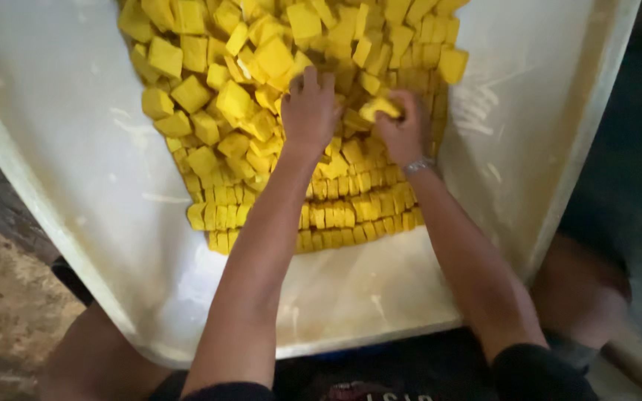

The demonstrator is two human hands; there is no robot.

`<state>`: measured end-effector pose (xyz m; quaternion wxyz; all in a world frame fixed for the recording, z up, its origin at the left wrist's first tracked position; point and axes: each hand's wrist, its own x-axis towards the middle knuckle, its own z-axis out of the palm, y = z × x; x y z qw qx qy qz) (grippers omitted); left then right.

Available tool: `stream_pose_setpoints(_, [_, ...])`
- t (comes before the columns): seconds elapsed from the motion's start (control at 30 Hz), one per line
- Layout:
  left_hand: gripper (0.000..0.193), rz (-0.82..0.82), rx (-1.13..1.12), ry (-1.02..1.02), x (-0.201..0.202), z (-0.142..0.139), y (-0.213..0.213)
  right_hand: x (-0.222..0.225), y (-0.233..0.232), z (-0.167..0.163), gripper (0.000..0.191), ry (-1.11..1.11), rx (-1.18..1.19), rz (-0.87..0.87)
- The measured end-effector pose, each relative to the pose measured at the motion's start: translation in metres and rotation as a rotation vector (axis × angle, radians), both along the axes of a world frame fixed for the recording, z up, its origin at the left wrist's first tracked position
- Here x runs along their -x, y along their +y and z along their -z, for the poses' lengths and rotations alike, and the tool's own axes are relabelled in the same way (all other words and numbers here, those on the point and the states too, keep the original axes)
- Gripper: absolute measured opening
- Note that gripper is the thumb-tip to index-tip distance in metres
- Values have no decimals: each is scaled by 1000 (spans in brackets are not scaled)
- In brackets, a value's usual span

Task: The person sits with a large white tub between their legs filled with yellow cube-shaped pieces. They pick up the cubes by hand and arrange them into neat, tight rows along the bottom edge of the tub, working row by row and pressing pieces together to fill the tray.

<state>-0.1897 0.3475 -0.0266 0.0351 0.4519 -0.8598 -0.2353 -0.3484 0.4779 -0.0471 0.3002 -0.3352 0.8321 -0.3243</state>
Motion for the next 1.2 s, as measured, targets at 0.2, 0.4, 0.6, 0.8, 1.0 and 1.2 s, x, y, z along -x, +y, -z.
stream_pose_setpoints(0.2, [33,38,-115,-11,-7,2,-15,24,-25,1,39,-10,139,283])
stream_pose_setpoints(0.4, [40,152,-86,-15,-15,0,-23,-6,-55,4,57,282,142,26])
stream_pose_setpoints(0.6, [48,329,16,-8,-25,-1,-26,-29,-59,-1,64,135,79,226])
stream_pose_setpoints(0.8, [31,252,62,-78,-19,2,-23,-19,-61,3,63,493,227,-42])
stream_pose_setpoints(1.0, [45,36,-158,252,-16,-6,9,70,-18,-40,61,70,-391,-453])
stream_pose_setpoints(1.2, [34,-105,-626,273,43,0,127,64,43,-44,44,403,-716,-1169])
